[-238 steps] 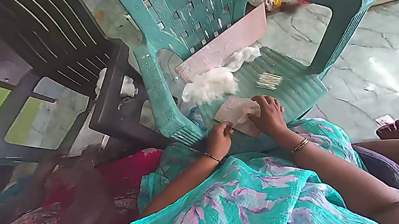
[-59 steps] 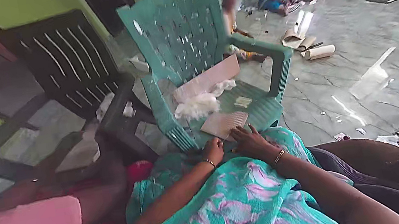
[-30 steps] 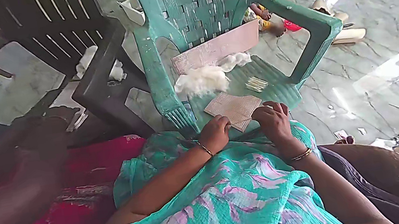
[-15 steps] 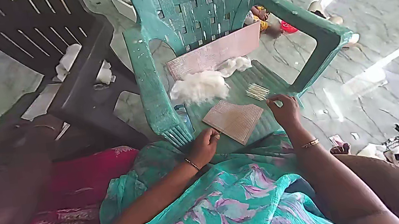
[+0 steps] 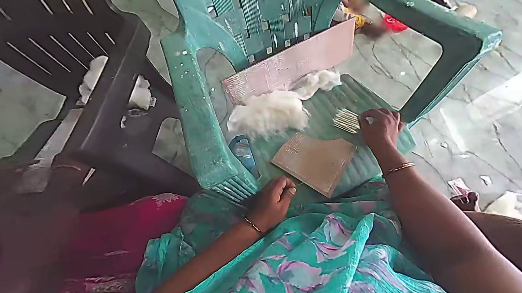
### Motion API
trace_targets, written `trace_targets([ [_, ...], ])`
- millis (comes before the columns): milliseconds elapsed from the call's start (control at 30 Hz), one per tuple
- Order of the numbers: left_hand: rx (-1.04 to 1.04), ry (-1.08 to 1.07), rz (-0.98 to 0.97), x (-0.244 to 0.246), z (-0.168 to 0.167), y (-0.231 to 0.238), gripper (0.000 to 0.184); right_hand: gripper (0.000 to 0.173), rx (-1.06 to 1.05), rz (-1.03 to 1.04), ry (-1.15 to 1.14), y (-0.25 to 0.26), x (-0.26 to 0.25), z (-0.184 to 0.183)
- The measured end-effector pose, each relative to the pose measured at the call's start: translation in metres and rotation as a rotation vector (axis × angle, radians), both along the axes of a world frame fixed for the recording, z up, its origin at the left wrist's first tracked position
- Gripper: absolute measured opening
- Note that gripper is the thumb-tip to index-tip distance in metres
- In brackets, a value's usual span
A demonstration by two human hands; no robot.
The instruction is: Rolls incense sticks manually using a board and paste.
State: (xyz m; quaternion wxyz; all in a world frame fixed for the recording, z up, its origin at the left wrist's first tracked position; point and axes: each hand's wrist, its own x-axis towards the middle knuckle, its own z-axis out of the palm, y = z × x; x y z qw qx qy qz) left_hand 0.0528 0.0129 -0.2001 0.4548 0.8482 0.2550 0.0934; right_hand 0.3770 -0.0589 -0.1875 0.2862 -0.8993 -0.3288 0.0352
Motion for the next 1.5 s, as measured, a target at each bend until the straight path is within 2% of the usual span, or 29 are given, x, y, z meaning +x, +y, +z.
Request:
trace_targets([
  [167, -0.016, 0.045, 0.023, 0.003, 0.005, -0.002, 0.032, 0.029, 0.036, -0.050, 0.045, -0.028, 0.013, -0.002],
  [433, -0.026, 0.087, 0.018, 0.006, 0.012, -0.002, 0.032, 0.025, -0.145, 0.007, 0.074, -0.034, 0.012, 0.005],
  [600, -0.003, 0.031, -0.020, 0.003, 0.008, -0.001, 0.032, 0.028, -0.202, -0.017, -0.122, -0.019, 0.003, 0.021],
  [700, -0.010, 0.015, -0.061, 0.001, 0.007, 0.002, 0.031, 0.026, -0.146, 0.161, -0.190, 0.007, -0.007, 0.032],
  [800, -0.024, 0.009, -0.098, -0.001, 0.007, 0.004, 0.032, 0.025, -0.133, 0.383, -0.131, 0.047, -0.018, 0.028],
  [933, -0.042, -0.010, -0.155, -0.004, 0.009, 0.008, 0.031, 0.043, -0.060, 0.519, 0.049, 0.095, -0.041, 0.015],
  [1033, -0.060, -0.008, -0.186, -0.005, 0.013, 0.010, 0.030, 0.047, -0.085, 0.521, 0.104, 0.117, -0.055, 0.005],
  [1133, -0.063, -0.028, -0.201, -0.004, 0.011, 0.012, 0.029, 0.031, -0.084, 0.536, 0.053, 0.124, -0.064, -0.001],
  [1200, -0.052, -0.065, -0.203, -0.005, 0.007, 0.012, 0.028, 0.020, -0.092, 0.493, 0.014, 0.120, -0.071, 0.002],
  [1333, -0.031, -0.103, -0.190, -0.004, 0.001, 0.010, 0.027, 0.019, -0.018, 0.382, -0.013, 0.103, -0.070, 0.011],
  [1500, -0.018, -0.082, -0.168, -0.004, 0.001, 0.009, 0.028, 0.018, 0.089, 0.228, 0.116, 0.077, -0.064, 0.018],
])
